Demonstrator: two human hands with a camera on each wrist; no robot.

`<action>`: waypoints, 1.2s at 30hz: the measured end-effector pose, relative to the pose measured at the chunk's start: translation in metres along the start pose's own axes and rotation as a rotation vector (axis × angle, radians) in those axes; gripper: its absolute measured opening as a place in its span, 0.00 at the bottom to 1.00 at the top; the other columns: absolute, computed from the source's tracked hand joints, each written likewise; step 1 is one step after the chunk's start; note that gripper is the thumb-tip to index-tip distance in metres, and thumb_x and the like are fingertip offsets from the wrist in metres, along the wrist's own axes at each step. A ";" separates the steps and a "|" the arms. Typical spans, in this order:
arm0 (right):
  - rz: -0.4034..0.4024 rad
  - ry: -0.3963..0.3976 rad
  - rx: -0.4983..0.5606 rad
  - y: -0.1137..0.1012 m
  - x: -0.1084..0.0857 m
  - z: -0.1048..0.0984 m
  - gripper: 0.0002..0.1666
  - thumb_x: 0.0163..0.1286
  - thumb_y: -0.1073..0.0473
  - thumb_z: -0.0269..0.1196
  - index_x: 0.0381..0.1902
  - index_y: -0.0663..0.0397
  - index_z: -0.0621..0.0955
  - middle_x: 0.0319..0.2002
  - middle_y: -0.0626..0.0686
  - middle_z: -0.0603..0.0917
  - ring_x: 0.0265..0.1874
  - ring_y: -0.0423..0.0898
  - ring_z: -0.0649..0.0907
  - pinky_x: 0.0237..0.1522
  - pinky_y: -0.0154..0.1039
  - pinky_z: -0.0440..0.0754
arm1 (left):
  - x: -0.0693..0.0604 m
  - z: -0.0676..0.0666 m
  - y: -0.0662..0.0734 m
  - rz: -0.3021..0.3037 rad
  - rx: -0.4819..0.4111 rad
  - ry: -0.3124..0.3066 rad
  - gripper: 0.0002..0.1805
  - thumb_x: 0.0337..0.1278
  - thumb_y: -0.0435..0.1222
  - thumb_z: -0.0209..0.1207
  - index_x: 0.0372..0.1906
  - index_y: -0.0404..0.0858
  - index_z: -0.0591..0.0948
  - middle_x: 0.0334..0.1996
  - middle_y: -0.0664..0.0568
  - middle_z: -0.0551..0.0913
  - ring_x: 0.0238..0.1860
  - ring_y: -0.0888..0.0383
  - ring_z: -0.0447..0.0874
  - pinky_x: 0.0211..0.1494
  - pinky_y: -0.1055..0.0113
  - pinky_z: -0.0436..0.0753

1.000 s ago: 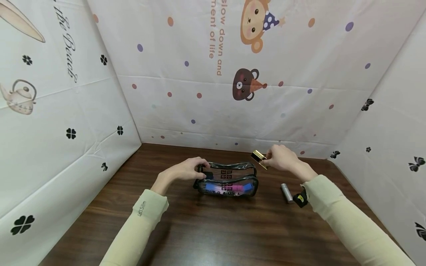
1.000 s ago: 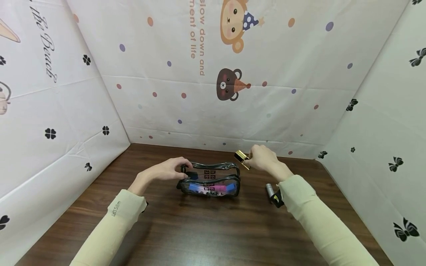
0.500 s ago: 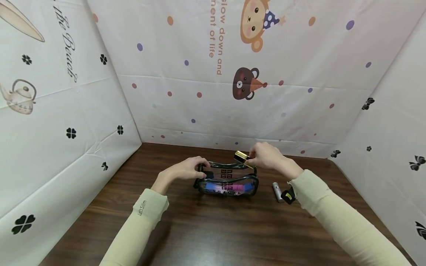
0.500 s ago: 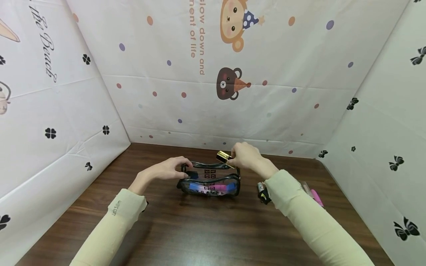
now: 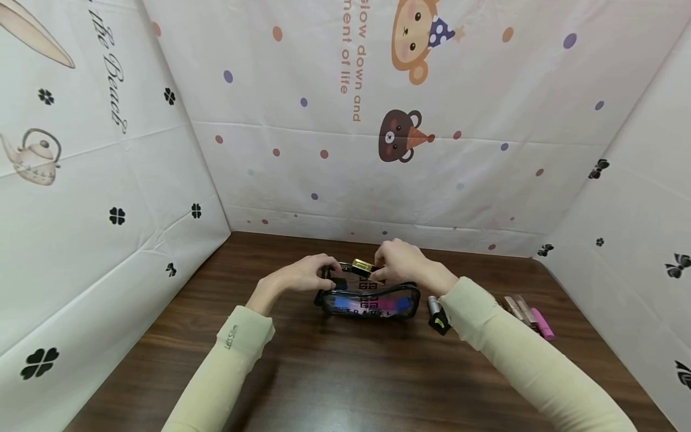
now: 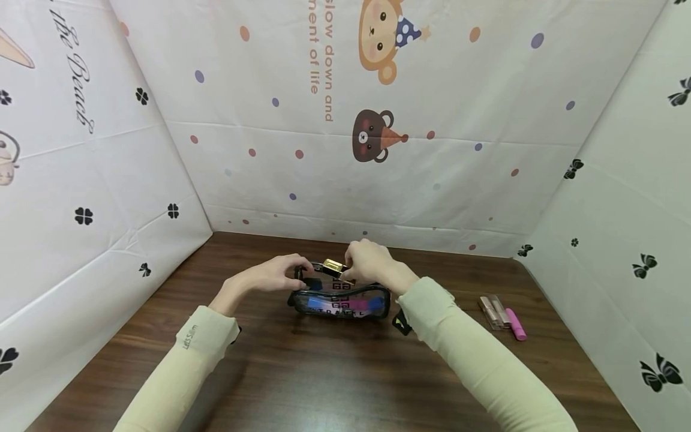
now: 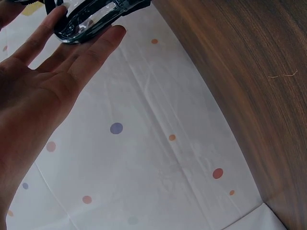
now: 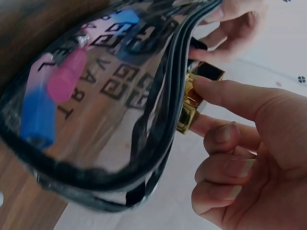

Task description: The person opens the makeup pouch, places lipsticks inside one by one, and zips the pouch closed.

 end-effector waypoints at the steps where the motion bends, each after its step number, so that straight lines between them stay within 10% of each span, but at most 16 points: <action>1: -0.001 -0.002 -0.001 -0.002 0.001 0.001 0.11 0.61 0.47 0.68 0.29 0.47 0.86 0.20 0.46 0.82 0.16 0.40 0.72 0.18 0.33 0.65 | 0.000 0.000 0.000 -0.001 0.000 -0.001 0.19 0.62 0.41 0.57 0.58 0.46 0.76 0.57 0.50 0.74 0.54 0.50 0.74 0.54 0.54 0.74; 15: -0.007 -0.017 -0.008 -0.017 0.011 0.022 0.23 0.59 0.48 0.70 0.13 0.47 0.72 0.11 0.43 0.63 0.12 0.39 0.62 0.17 0.34 0.56 | 0.002 -0.001 0.000 -0.013 0.010 0.001 0.19 0.62 0.41 0.59 0.58 0.47 0.76 0.57 0.51 0.75 0.53 0.53 0.74 0.55 0.55 0.74; 24: -0.045 0.080 -0.022 -0.020 0.009 0.018 0.15 0.62 0.44 0.66 0.25 0.47 0.85 0.15 0.44 0.78 0.12 0.38 0.72 0.15 0.32 0.64 | 0.001 -0.001 0.000 -0.013 0.007 -0.004 0.20 0.62 0.41 0.58 0.59 0.47 0.75 0.59 0.50 0.74 0.57 0.52 0.74 0.58 0.53 0.74; 31: 0.065 0.350 0.014 0.037 -0.015 -0.013 0.13 0.69 0.53 0.60 0.29 0.53 0.84 0.13 0.46 0.76 0.10 0.40 0.68 0.12 0.32 0.60 | -0.001 -0.002 0.003 -0.007 -0.005 -0.001 0.20 0.63 0.40 0.58 0.59 0.47 0.75 0.60 0.49 0.73 0.57 0.50 0.73 0.56 0.52 0.73; 36: 0.268 0.267 0.061 0.099 -0.029 0.010 0.15 0.69 0.59 0.57 0.24 0.55 0.82 0.11 0.47 0.72 0.11 0.40 0.66 0.13 0.34 0.60 | -0.002 0.000 0.002 -0.009 0.001 -0.004 0.20 0.62 0.41 0.58 0.59 0.47 0.75 0.60 0.49 0.73 0.57 0.50 0.73 0.56 0.52 0.73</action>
Point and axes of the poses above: each hand's wrist, its own x-axis towards the middle knuckle, its own z-axis out of the palm, y = z × x, the point moved 10 cm from there along x, towards the middle knuckle
